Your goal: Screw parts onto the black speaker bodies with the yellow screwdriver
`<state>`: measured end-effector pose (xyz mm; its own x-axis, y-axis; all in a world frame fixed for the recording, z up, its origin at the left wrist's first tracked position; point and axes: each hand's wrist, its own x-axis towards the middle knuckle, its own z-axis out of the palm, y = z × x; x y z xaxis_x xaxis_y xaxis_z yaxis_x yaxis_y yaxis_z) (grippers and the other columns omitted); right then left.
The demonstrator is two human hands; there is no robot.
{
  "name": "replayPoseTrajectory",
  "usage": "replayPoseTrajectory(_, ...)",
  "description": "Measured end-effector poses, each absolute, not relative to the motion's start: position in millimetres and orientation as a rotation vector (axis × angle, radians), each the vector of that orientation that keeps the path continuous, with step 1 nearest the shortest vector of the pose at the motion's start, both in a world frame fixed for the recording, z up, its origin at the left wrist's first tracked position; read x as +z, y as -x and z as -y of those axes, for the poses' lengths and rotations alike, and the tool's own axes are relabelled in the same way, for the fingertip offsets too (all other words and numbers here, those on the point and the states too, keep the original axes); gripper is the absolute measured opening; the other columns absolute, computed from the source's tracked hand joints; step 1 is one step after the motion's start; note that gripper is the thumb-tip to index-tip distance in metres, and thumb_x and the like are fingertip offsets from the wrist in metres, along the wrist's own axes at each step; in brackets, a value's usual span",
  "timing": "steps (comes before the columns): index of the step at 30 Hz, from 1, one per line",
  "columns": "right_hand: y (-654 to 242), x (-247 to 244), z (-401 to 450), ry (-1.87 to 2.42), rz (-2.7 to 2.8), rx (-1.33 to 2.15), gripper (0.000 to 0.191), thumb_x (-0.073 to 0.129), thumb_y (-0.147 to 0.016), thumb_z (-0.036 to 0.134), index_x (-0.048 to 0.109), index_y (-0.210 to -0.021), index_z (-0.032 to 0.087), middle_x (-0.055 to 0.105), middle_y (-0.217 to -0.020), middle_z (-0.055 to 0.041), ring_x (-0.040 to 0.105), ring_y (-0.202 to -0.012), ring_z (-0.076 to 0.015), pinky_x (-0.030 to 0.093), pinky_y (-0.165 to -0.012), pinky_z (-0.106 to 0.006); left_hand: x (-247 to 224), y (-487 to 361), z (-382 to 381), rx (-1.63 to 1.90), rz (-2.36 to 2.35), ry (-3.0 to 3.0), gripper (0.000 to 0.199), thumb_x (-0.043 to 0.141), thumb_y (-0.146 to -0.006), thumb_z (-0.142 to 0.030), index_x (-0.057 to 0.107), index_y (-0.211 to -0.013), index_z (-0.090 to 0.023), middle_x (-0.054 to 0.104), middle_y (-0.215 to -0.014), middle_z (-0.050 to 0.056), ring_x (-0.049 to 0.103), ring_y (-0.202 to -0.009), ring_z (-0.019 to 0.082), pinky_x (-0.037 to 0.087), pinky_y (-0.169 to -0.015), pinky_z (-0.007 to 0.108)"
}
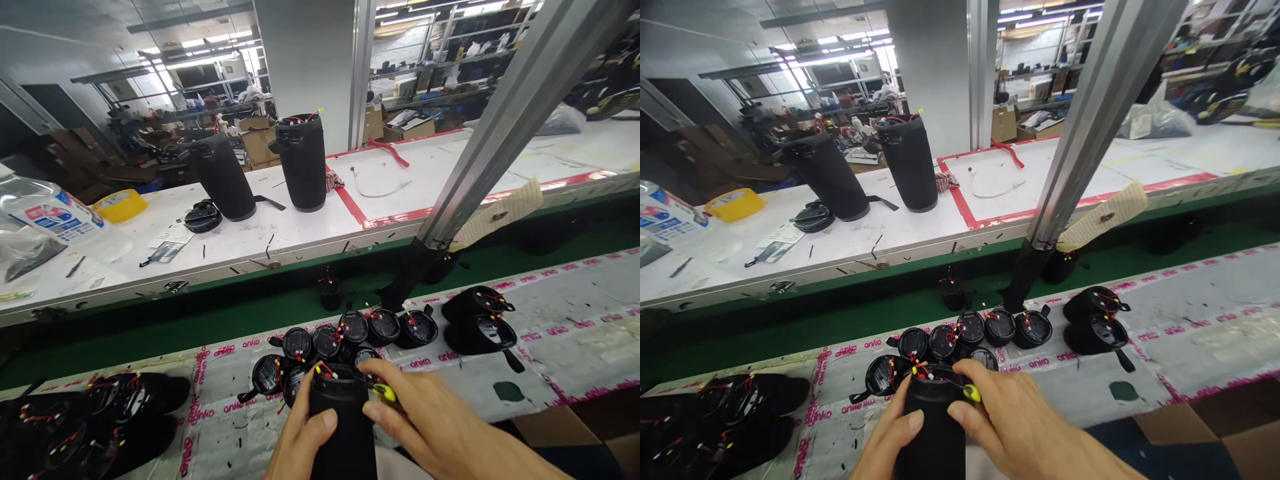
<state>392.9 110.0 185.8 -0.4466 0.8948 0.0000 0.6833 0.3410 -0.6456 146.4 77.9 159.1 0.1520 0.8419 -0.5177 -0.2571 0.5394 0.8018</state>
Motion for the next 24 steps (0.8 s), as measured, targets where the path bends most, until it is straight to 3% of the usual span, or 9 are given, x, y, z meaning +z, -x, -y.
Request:
replayPoseTrajectory(2,-388.2,179.0,-107.6,1.474,2.195,0.944,0.047,0.050,-0.109,0.056,0.062,-0.147,0.032,0.081,-0.118,-0.0080,0.078,-0.103,-0.0284,0.062,-0.087,-0.041,156.0,-144.2,-78.2,0.833,-1.119,-0.632,0.073,0.080,-0.084,-0.050,0.061,-0.152,-0.029,0.070,-0.153,0.010,0.052,-0.152,0.041,0.031,-0.132,0.058)
replayPoseTrajectory(5,-384.6,172.1,-112.9,1.449,2.068,1.158,0.042,0.050,-0.108,0.057,0.069,-0.134,0.030,0.080,-0.116,-0.0067,0.075,-0.106,-0.0281,0.061,-0.088,-0.039,152.3,-147.5,-79.7,0.904,-1.080,-0.731,0.085,0.091,-0.074,-0.053,0.063,-0.149,-0.026,0.069,-0.154,0.015,0.058,-0.146,0.044,0.035,-0.128,0.061)
replayPoseTrajectory(8,-385.3,165.5,-121.8,1.341,1.928,1.350,0.042,0.052,-0.106,0.062,0.072,-0.115,0.026,0.074,-0.095,-0.0029,0.069,-0.085,-0.0236,0.056,-0.074,-0.034,145.5,-153.8,-81.1,1.006,-1.030,-0.641,0.098,0.098,-0.063,-0.054,0.062,-0.149,-0.026,0.068,-0.154,0.017,0.060,-0.144,0.044,0.039,-0.126,0.060)
replayPoseTrajectory(12,-385.3,153.3,-127.6,1.241,1.737,1.524,0.049,0.055,-0.102,0.069,0.068,-0.106,0.022,0.059,-0.083,0.0008,0.052,-0.069,-0.0170,0.045,-0.061,-0.029,133.6,-154.8,-85.7,0.995,-0.856,-0.368,0.074,0.082,-0.079,-0.055,0.068,-0.145,-0.023,0.076,-0.144,0.015,0.065,-0.141,0.041,0.038,-0.128,0.057)
replayPoseTrajectory(15,-380.7,144.3,-130.7,1.111,1.546,1.678,0.054,0.061,-0.094,0.077,0.061,-0.100,0.022,0.049,-0.077,0.0040,0.045,-0.066,-0.0145,0.040,-0.059,-0.027,130.4,-154.0,-90.6,1.010,-0.822,-0.377,0.073,0.085,-0.075,-0.057,0.074,-0.138,-0.023,0.082,-0.131,0.014,0.068,-0.136,0.042,0.040,-0.127,0.056)
replayPoseTrajectory(20,-376.4,137.1,-134.1,1.117,1.481,1.799,0.060,0.059,-0.094,0.080,0.059,-0.112,0.023,0.052,-0.076,0.0053,0.053,-0.062,-0.0153,0.047,-0.059,-0.029,140.4,-161.1,-89.7,0.924,-0.763,-0.459,0.076,0.081,-0.073,-0.072,0.080,-0.126,-0.019,0.084,-0.123,0.018,0.069,-0.132,0.049,0.050,-0.117,0.062)
replayPoseTrajectory(24,-387.0,145.8,-124.5,1.426,1.790,1.174,0.045,0.045,-0.111,0.060,0.053,-0.139,0.026,0.075,-0.109,-0.0066,0.074,-0.091,-0.0240,0.059,-0.072,-0.034,148.3,-162.1,-82.8,0.951,-0.806,-0.493,0.075,0.088,-0.074,-0.056,0.072,-0.138,-0.021,0.082,-0.129,0.017,0.070,-0.132,0.046,0.051,-0.116,0.061)
